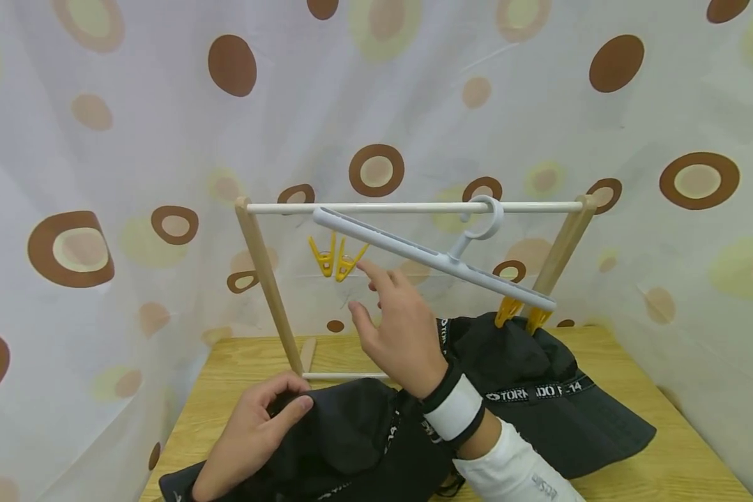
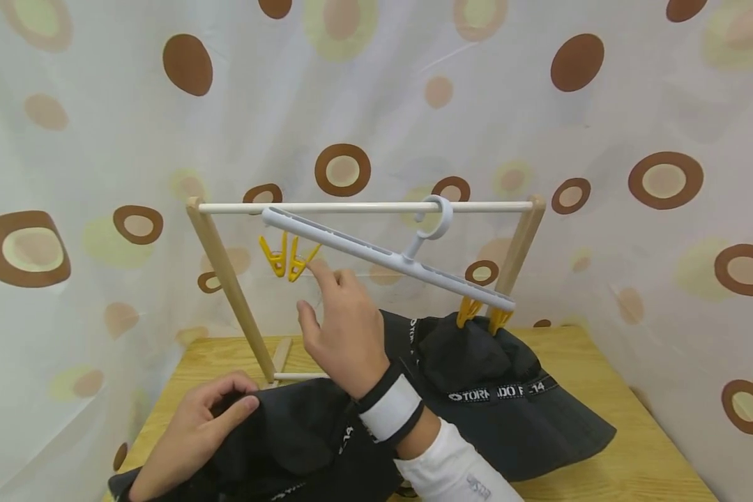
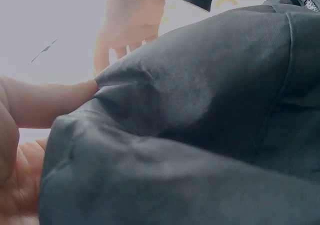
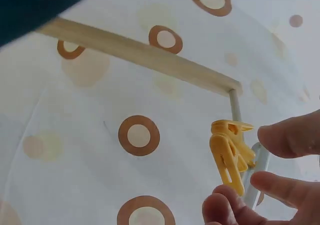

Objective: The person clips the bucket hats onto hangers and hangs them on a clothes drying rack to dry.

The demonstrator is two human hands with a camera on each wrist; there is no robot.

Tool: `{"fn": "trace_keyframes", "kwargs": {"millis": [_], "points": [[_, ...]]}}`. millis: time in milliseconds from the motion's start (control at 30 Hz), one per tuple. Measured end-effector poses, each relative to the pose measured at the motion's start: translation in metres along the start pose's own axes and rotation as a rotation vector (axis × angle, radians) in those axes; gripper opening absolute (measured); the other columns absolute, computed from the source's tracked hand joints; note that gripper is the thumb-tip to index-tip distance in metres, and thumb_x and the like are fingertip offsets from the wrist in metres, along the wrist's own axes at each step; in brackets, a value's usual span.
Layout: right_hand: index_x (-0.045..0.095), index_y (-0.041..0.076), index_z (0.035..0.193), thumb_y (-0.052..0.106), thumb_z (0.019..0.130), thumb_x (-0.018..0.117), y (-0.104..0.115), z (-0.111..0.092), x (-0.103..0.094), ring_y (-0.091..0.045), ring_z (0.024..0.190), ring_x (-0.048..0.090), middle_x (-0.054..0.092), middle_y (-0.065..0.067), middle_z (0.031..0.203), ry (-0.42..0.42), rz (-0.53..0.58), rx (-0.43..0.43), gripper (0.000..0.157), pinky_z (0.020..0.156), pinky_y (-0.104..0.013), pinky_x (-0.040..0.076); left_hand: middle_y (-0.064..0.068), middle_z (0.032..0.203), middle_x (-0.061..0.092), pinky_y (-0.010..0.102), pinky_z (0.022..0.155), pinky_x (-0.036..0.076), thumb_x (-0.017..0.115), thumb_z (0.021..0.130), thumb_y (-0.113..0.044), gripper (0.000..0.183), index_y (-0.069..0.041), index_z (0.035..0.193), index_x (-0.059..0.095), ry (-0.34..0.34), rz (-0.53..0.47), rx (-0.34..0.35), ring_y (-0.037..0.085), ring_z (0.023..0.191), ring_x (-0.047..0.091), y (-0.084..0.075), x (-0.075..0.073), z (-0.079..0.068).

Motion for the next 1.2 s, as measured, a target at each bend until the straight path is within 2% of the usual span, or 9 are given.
{"fn": "trace_keyframes", "kwargs": {"millis": [233, 333, 467, 667, 800, 900, 1000, 1100, 1200], "points": [[0.054, 0.014, 0.141, 0.022, 0.093, 0.069, 0.002, 0.011, 0.007, -0.017, 0.066, 0.053, 0.064, -0.006, 0.092, -0.036, -0.09, -0.058, 0.051, 0.052, -0.026, 0.039, 0.004, 0.087, 0.057, 0.026, 0.072, 0.043, 0.06, 0.099, -0.017, 0.011, -0.007, 0.1, 0.064, 0.01, -0.017, -0.007, 0.011, 0.081, 0.055, 0.002, 0.0, -0.002], [0.054, 0.013, 0.142, 0.023, 0.093, 0.069, 0.002, 0.016, 0.008, -0.014, 0.059, 0.049, 0.062, -0.005, 0.085, -0.009, -0.127, -0.077, 0.052, 0.047, -0.023, 0.035, 0.003, 0.087, 0.058, 0.026, 0.071, 0.044, 0.06, 0.099, -0.017, 0.01, -0.008, 0.1, 0.065, 0.004, -0.021, -0.001, 0.01, 0.08, 0.055, 0.003, 0.001, -0.002], [0.056, 0.01, 0.139, 0.025, 0.093, 0.069, 0.001, 0.02, 0.009, -0.013, 0.057, 0.049, 0.062, -0.007, 0.086, 0.041, -0.15, -0.066, 0.05, 0.045, -0.021, 0.034, 0.004, 0.089, 0.061, 0.024, 0.072, 0.046, 0.061, 0.099, -0.016, 0.011, -0.007, 0.101, 0.066, -0.004, -0.019, -0.005, 0.009, 0.08, 0.056, 0.004, 0.002, -0.002], [0.066, 0.009, 0.128, 0.023, 0.092, 0.07, -0.005, 0.016, 0.013, -0.013, 0.06, 0.048, 0.063, -0.007, 0.089, 0.046, -0.134, -0.05, 0.04, 0.049, -0.022, 0.035, 0.002, 0.095, 0.066, 0.023, 0.076, 0.047, 0.065, 0.096, -0.019, 0.01, -0.011, 0.101, 0.068, -0.109, 0.035, -0.075, 0.006, 0.084, 0.058, 0.005, -0.001, -0.002], [0.069, 0.01, 0.126, 0.021, 0.09, 0.072, -0.01, 0.01, 0.016, -0.014, 0.065, 0.05, 0.064, -0.006, 0.092, 0.043, -0.126, -0.062, 0.038, 0.053, -0.022, 0.037, 0.002, 0.095, 0.067, 0.023, 0.076, 0.048, 0.066, 0.096, -0.018, 0.007, -0.012, 0.099, 0.069, -0.158, 0.052, -0.046, 0.006, 0.083, 0.058, 0.006, -0.001, 0.0], [0.07, 0.011, 0.123, 0.019, 0.089, 0.073, -0.013, 0.006, 0.019, -0.015, 0.068, 0.052, 0.065, -0.006, 0.093, 0.035, -0.113, -0.067, 0.035, 0.056, -0.023, 0.038, 0.002, 0.093, 0.068, 0.023, 0.075, 0.048, 0.065, 0.096, -0.017, 0.006, -0.012, 0.098, 0.069, -0.149, 0.06, -0.011, 0.006, 0.082, 0.058, 0.007, -0.001, 0.001], [0.072, 0.011, 0.118, 0.014, 0.089, 0.073, -0.016, 0.003, 0.02, -0.016, 0.07, 0.055, 0.066, -0.005, 0.093, 0.013, -0.095, -0.077, 0.03, 0.057, -0.024, 0.041, 0.002, 0.093, 0.067, 0.023, 0.075, 0.048, 0.064, 0.097, -0.019, 0.007, -0.013, 0.098, 0.068, -0.124, 0.057, -0.009, 0.007, 0.081, 0.058, 0.008, -0.001, 0.004], [0.074, 0.01, 0.114, 0.009, 0.089, 0.073, -0.017, 0.001, 0.022, -0.017, 0.072, 0.06, 0.068, -0.005, 0.092, -0.008, -0.069, -0.091, 0.025, 0.06, -0.026, 0.047, 0.001, 0.09, 0.064, 0.024, 0.073, 0.046, 0.063, 0.097, -0.019, 0.008, -0.013, 0.099, 0.068, -0.094, 0.055, -0.013, 0.008, 0.079, 0.057, 0.009, -0.001, 0.004], [0.075, 0.009, 0.11, 0.006, 0.088, 0.073, -0.018, -0.001, 0.023, -0.017, 0.077, 0.066, 0.069, -0.006, 0.092, -0.015, -0.03, -0.094, 0.023, 0.064, -0.027, 0.053, 0.001, 0.086, 0.061, 0.024, 0.069, 0.044, 0.063, 0.097, -0.018, 0.006, -0.013, 0.099, 0.067, -0.052, 0.07, 0.023, 0.007, 0.076, 0.055, 0.01, -0.001, 0.004]]}}
Point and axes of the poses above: each hand's wrist, its own z-axis towards the middle knuckle, its own x-axis out of the palm, y = z × x, the point moved 1 cm from there along z, towards the middle knuckle
